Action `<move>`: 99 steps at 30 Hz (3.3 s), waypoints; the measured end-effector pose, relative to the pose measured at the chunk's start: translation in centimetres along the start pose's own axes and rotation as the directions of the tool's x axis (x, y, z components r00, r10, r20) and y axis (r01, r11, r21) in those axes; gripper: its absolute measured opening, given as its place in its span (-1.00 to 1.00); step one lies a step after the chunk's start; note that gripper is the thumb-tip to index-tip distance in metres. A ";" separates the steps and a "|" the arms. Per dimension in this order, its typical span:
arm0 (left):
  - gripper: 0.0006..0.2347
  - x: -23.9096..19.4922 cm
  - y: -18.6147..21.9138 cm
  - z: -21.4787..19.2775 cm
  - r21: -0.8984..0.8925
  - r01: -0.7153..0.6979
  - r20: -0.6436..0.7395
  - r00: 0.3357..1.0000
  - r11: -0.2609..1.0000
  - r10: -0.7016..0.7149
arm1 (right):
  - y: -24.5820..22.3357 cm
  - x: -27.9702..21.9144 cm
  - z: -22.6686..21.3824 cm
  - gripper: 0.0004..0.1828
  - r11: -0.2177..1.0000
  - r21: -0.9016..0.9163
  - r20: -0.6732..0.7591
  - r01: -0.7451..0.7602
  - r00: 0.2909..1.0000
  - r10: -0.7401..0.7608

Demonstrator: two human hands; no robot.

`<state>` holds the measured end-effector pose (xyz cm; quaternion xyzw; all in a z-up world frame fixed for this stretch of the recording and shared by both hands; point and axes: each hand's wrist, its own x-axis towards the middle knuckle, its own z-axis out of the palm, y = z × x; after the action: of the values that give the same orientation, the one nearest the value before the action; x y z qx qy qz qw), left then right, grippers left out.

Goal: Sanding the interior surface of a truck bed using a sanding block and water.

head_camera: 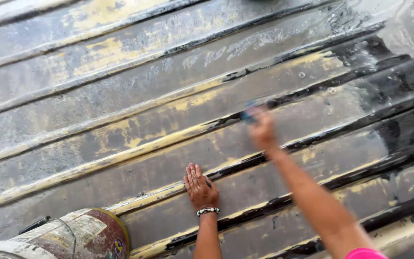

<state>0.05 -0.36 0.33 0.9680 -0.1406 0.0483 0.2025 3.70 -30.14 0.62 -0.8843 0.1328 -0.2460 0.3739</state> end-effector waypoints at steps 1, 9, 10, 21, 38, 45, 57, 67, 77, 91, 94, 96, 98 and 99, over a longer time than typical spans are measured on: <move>-0.56 0.4 -0.1 0.2 0.005 -0.001 -0.006 1.000 1.000 0.001 | -3.1 -0.4 3.2 -0.54 1.000 0.006 -0.003 0.004 1.000 -0.004; -0.58 2.8 -0.1 -0.6 0.014 0.063 0.156 0.986 0.998 -0.064 | -1.3 -1.6 5.6 -0.22 0.907 -0.371 0.326 0.200 0.942 -0.074; -0.58 3.4 0.3 0.6 0.007 0.069 0.164 0.984 0.998 -0.070 | 2.7 -1.3 3.1 -0.22 0.905 -0.376 0.335 0.200 0.940 -0.068; -0.41 8.9 4.8 6.0 -0.081 -0.050 0.052 0.997 0.995 0.055 | -9.5 7.2 4.3 -0.51 0.988 0.047 0.271 -0.144 0.954 0.127; -0.64 14.6 9.5 10.3 -0.269 -0.227 -0.052 0.974 0.936 0.221 | 21.4 11.1 -10.5 -0.55 0.891 -0.384 -0.238 -0.243 0.958 0.158; -0.57 18.1 16.0 14.5 -0.352 -0.189 -0.122 0.980 0.917 0.155 | 4.1 10.6 0.4 -0.60 0.998 -0.007 0.237 -0.067 0.969 0.067; -0.49 19.4 16.4 14.3 -0.127 -0.109 -0.005 0.994 0.986 0.110 | 19.0 14.7 -6.2 -0.62 0.956 -0.277 -0.056 -0.100 0.995 0.088; -0.49 18.6 15.0 17.5 0.036 -0.128 0.011 0.992 0.991 0.128 | 4.3 10.7 2.0 -0.53 0.990 -0.119 0.402 0.070 0.916 -0.017; -0.48 19.2 17.2 12.0 -0.142 -0.126 0.026 0.991 0.982 0.131 | 16.3 13.8 -7.7 -0.56 0.946 -0.321 0.180 0.056 0.984 0.003; -0.57 19.0 16.6 13.2 -0.148 -0.189 -0.030 0.982 0.971 0.186 | 13.5 10.8 -4.3 -0.44 0.902 -0.401 0.310 0.159 0.950 -0.029; -0.56 19.4 17.2 12.7 -0.141 -0.196 -0.019 0.980 0.970 0.196 | 22.6 13.5 -11.9 -0.46 0.878 -0.478 0.201 -0.029 0.969 0.141; -0.57 19.4 17.2 12.7 -0.117 -0.185 -0.017 0.983 0.976 0.185 | 30.3 15.2 -17.7 -0.55 0.787 -0.576 -0.047 -0.221 0.970 0.238; -0.57 19.5 17.2 12.7 -0.103 -0.188 -0.011 0.982 0.977 0.187 | 31.2 15.8 -19.9 -0.59 0.793 -0.529 -0.157 -0.302 0.953 0.258; -0.57 19.7 17.2 12.7 -0.090 -0.189 -0.005 0.982 0.978 0.189 | 31.6 16.2 -20.9 -0.62 0.796 -0.474 -0.264 -0.376 0.923 0.279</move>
<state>14.29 -25.54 -1.78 0.9401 -0.2344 0.0593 0.2402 4.60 -71.06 -4.37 -0.8891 0.3786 -0.2116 0.1462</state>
